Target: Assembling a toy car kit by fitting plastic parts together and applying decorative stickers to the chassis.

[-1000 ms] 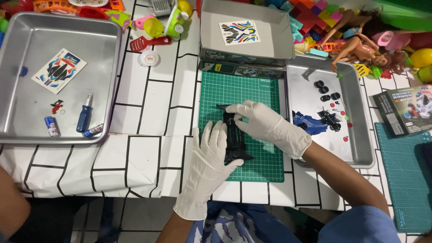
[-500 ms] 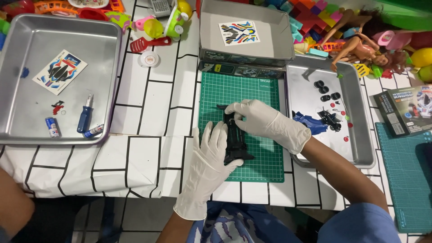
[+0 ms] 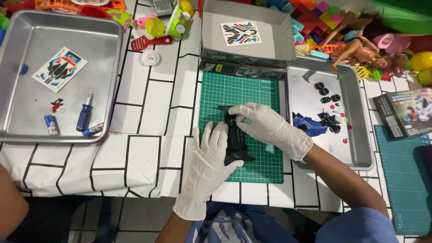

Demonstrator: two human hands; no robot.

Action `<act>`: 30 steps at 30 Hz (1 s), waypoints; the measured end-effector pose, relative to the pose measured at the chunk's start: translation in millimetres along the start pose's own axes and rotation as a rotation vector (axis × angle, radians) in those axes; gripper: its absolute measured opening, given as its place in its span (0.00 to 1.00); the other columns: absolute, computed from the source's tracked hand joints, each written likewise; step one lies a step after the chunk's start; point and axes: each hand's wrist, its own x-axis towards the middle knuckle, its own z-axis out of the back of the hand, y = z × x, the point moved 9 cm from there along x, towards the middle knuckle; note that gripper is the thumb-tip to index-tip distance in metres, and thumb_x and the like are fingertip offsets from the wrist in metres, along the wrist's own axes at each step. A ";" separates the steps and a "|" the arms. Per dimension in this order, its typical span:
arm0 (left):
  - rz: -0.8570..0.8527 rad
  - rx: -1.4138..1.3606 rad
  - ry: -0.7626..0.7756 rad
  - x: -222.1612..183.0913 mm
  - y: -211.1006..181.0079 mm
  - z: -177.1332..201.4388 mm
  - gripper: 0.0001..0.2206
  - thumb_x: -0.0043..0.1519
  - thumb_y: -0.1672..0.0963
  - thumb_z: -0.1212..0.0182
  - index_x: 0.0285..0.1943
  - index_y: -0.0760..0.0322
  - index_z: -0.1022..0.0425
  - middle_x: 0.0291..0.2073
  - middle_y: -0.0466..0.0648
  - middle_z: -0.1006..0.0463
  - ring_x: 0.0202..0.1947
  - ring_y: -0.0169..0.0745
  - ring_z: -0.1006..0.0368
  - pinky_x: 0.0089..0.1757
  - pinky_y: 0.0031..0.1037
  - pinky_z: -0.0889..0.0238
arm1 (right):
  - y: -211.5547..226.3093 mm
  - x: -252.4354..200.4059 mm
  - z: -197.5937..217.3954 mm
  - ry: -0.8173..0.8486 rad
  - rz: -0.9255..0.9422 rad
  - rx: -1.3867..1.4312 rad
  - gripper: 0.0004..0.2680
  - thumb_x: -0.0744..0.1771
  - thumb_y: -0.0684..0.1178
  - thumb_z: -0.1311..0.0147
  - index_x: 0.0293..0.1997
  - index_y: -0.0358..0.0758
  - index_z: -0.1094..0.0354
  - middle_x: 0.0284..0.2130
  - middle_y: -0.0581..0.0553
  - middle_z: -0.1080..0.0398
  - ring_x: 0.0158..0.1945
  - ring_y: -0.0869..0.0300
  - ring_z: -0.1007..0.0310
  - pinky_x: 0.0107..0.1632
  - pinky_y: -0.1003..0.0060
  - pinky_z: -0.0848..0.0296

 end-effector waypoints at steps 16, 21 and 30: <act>-0.002 0.207 -0.223 -1.5 3.0 -11.1 0.51 0.54 0.30 0.48 0.76 0.65 0.46 0.71 0.51 0.39 0.72 0.55 0.48 0.69 0.60 0.66 | -1.3 3.6 2.4 0.187 -0.182 0.160 0.18 0.65 0.43 0.41 0.62 0.55 0.32 0.38 0.57 0.22 0.46 0.64 0.23 0.55 0.68 0.24; -0.006 0.259 -0.236 -3.0 1.2 -8.9 0.50 0.55 0.30 0.52 0.76 0.65 0.45 0.70 0.51 0.38 0.73 0.55 0.48 0.70 0.59 0.65 | 11.7 -16.1 19.4 -0.080 0.171 0.123 0.17 0.65 0.42 0.40 0.60 0.51 0.33 0.39 0.52 0.23 0.44 0.60 0.21 0.50 0.62 0.21; 0.000 0.247 -0.209 -2.1 1.2 -9.2 0.49 0.57 0.31 0.53 0.77 0.65 0.47 0.71 0.49 0.39 0.74 0.56 0.50 0.70 0.59 0.67 | 31.9 -26.3 12.8 -0.181 0.458 -0.091 0.23 0.65 0.40 0.38 0.66 0.47 0.44 0.39 0.48 0.28 0.43 0.55 0.28 0.38 0.58 0.22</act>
